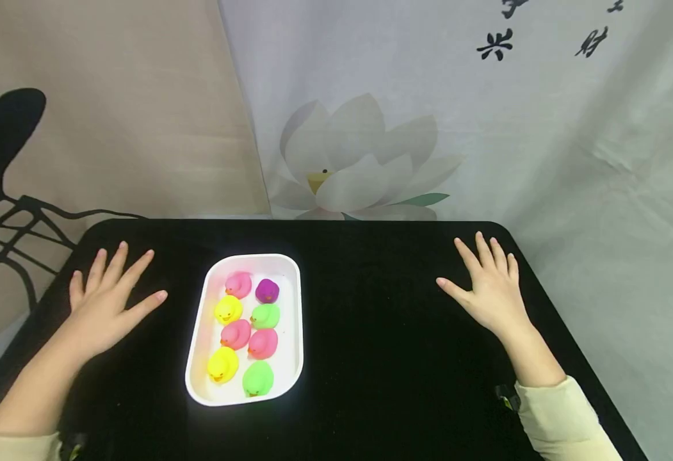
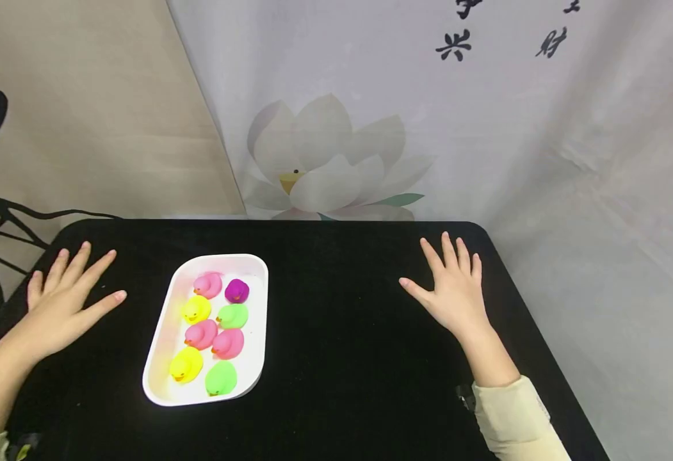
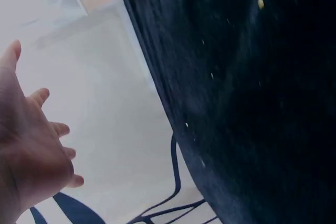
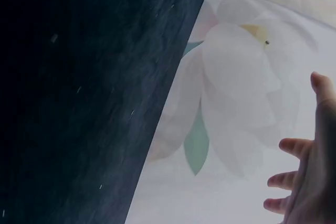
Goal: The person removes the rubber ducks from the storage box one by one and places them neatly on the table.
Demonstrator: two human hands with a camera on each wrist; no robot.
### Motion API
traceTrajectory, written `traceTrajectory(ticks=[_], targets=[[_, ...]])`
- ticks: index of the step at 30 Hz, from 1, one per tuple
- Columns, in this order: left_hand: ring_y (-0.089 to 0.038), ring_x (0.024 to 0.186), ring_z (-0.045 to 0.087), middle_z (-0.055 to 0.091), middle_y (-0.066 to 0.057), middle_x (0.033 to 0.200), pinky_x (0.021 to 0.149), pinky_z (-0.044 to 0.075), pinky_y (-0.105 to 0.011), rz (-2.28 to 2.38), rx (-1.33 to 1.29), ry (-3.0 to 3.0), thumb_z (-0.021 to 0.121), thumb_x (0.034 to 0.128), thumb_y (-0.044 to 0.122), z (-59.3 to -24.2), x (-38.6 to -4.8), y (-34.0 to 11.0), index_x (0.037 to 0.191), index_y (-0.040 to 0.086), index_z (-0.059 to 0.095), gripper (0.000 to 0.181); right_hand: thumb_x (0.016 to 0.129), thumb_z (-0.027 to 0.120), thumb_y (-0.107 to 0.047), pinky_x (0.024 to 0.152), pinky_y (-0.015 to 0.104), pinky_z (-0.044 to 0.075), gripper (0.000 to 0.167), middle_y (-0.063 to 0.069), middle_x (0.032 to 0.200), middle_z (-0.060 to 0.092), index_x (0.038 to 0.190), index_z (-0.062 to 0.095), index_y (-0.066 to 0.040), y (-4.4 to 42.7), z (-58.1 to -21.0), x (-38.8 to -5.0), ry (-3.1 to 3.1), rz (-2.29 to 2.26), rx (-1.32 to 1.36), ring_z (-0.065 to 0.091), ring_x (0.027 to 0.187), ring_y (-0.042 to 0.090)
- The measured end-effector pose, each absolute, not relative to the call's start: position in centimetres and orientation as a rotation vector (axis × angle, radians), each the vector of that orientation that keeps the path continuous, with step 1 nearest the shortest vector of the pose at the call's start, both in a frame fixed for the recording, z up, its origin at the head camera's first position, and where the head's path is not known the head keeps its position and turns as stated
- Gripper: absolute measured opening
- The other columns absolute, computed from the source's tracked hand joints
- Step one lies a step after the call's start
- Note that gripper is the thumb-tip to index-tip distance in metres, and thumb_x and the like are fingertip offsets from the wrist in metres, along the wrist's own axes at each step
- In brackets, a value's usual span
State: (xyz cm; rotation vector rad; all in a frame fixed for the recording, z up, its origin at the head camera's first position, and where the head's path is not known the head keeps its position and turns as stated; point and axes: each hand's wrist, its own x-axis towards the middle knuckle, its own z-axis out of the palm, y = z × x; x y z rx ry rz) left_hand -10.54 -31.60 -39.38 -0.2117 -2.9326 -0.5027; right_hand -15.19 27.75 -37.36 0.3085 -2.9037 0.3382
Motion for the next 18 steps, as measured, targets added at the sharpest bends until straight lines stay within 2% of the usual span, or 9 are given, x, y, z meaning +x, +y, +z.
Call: traceTrajectory(ticks=[9, 18], targets=[[-0.041, 0.140, -0.016, -0.009, -0.015, 0.158, 0.100, -0.019, -0.065, -0.760, -0.266, -2.823, 0.061, 0.0916, 0.033, -39.3, -10.0, -30.3, 0.154, 0.013, 0.016, 0.080, 0.086, 0.059, -0.059, 0.110, 0.060, 0.003, 0.082, 0.014, 0.158, 0.013, 0.151, 0.030, -0.017, 25.3, -37.0, -14.5, -2.794, 0.471, 0.416, 0.007, 0.143, 0.035], [-0.043, 0.141, -0.009, 0.000, -0.018, 0.158, 0.101, -0.014, -0.068, -0.955, -0.287, -2.759, 0.062, 0.0910, 0.028, -39.7, -9.4, -29.1, 0.153, 0.012, 0.020, 0.077, 0.086, 0.065, -0.051, 0.107, 0.063, 0.012, 0.077, 0.012, 0.156, 0.022, 0.148, 0.036, -0.017, 22.0, -36.4, -13.5, -2.692, 0.668, 0.531, 0.016, 0.142, 0.035]])
